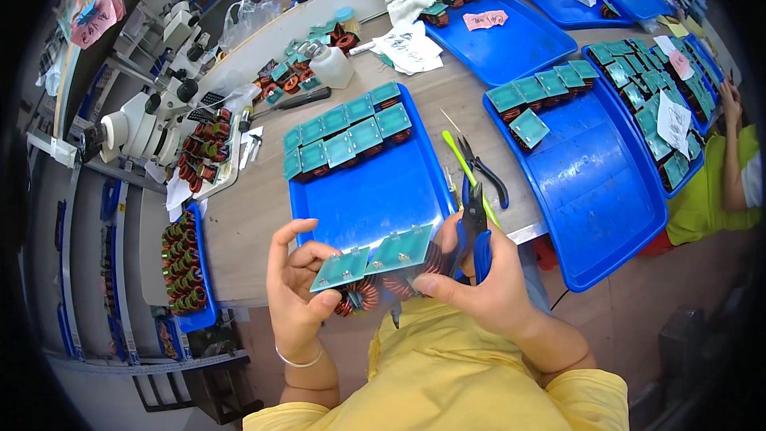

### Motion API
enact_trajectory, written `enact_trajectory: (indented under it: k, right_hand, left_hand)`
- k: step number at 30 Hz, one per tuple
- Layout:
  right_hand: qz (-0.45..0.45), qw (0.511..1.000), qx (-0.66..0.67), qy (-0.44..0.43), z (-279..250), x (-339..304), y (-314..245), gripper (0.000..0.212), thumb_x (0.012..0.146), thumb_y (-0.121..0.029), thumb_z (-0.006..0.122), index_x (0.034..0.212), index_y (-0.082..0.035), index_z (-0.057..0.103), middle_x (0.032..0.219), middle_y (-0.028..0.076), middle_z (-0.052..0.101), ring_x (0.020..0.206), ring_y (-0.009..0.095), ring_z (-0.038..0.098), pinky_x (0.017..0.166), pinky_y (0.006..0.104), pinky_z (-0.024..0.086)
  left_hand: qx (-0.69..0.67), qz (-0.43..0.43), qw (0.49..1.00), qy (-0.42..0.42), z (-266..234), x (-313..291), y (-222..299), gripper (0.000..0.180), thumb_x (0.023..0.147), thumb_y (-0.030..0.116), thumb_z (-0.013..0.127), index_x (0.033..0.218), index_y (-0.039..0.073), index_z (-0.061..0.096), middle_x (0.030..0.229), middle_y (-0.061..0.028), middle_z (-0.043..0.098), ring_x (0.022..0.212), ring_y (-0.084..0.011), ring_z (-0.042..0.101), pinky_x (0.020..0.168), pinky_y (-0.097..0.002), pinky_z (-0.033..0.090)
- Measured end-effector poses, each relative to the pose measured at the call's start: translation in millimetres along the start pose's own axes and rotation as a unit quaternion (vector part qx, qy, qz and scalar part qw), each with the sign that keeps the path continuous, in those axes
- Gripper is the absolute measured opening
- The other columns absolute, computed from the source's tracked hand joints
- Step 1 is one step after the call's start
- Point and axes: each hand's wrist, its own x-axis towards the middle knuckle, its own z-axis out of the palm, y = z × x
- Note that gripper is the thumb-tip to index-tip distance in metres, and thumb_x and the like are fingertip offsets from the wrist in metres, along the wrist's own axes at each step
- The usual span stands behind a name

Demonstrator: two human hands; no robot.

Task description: Trimming excess wires from electronic components using pliers at an assembly workbench.

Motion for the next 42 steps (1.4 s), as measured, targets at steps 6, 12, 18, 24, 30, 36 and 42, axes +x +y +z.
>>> enact_trajectory:
  k: [6,12,18,24,30,36,42]
  right_hand:
    - [-0.057,0.998,0.010,-0.027,-6.8,-3.2,5.6,0.039,0.068,-0.002,0.074,0.092,-0.004,0.044,0.084,0.003,0.049,0.078,0.009,0.051,0.069,0.0238,0.042]
    - [-0.063,0.997,0.024,-0.028,-7.2,-6.1,6.6,0.039,0.068,-0.003,0.074,0.092,-0.005,0.044,0.086,0.004,0.048,0.080,0.010,0.050,0.072,0.0250,0.041]
    - [-0.059,0.998,0.013,-0.033,-8.9,-9.9,3.9,0.038,0.069,-0.003,0.074,0.091,-0.004,0.043,0.086,0.003,0.047,0.081,0.010,0.049,0.072,0.0252,0.041]
    - [-0.028,0.998,0.045,-0.029,-8.5,-11.3,4.0,0.037,0.069,-0.003,0.074,0.089,-0.004,0.043,0.085,0.003,0.048,0.080,0.009,0.049,0.072,0.0249,0.041]
    - [-0.033,0.999,0.026,-0.034,-11.4,-12.0,8.2,0.037,0.068,-0.003,0.074,0.088,-0.005,0.043,0.085,0.003,0.049,0.080,0.009,0.049,0.072,0.0250,0.041]
    - [-0.039,0.999,0.020,-0.029,-9.4,-13.8,6.0,0.037,0.067,-0.003,0.075,0.088,-0.005,0.044,0.085,0.003,0.050,0.082,0.010,0.050,0.074,0.0255,0.040]
    - [-0.013,0.999,0.041,-0.028,-7.0,-13.7,4.8,0.038,0.067,-0.004,0.076,0.088,-0.006,0.043,0.086,0.003,0.049,0.082,0.009,0.049,0.074,0.0250,0.040]
  left_hand:
    - [-0.027,-0.013,0.999,-0.010,5.2,-2.9,0.9,0.073,0.065,0.006,0.075,0.123,0.000,0.032,0.088,-0.0097,0.058,0.086,-0.0156,0.056,0.082,-0.0276,0.043]
    - [-0.048,-0.028,0.998,-0.006,6.7,-4.0,-1.5,0.073,0.065,0.007,0.076,0.123,0.000,0.032,0.088,-0.0097,0.058,0.086,-0.0159,0.056,0.083,-0.0278,0.044]
    - [-0.047,-0.030,0.998,0.004,8.7,-6.7,-1.1,0.072,0.065,0.007,0.076,0.122,0.000,0.033,0.088,-0.0103,0.058,0.085,-0.0165,0.057,0.082,-0.0281,0.044]
    - [-0.052,-0.041,0.998,0.001,9.6,-7.2,-1.6,0.072,0.065,0.007,0.076,0.121,-0.001,0.033,0.088,-0.0108,0.058,0.085,-0.0165,0.057,0.082,-0.0280,0.044]
    - [-0.053,-0.041,0.998,0.002,9.6,-9.3,-1.2,0.072,0.064,0.005,0.075,0.121,-0.001,0.033,0.088,-0.0109,0.058,0.085,-0.0166,0.057,0.082,-0.0278,0.044]
    - [-0.057,-0.036,0.998,-0.004,10.3,-11.0,-2.4,0.072,0.064,0.002,0.075,0.122,-0.001,0.033,0.089,-0.0110,0.058,0.086,-0.0162,0.057,0.082,-0.0280,0.044]
    - [-0.029,-0.044,0.998,0.040,11.6,-12.3,-2.8,0.079,0.064,0.029,0.080,0.120,-0.003,0.034,0.083,-0.0110,0.058,0.078,-0.0150,0.059,0.071,-0.0223,0.045]
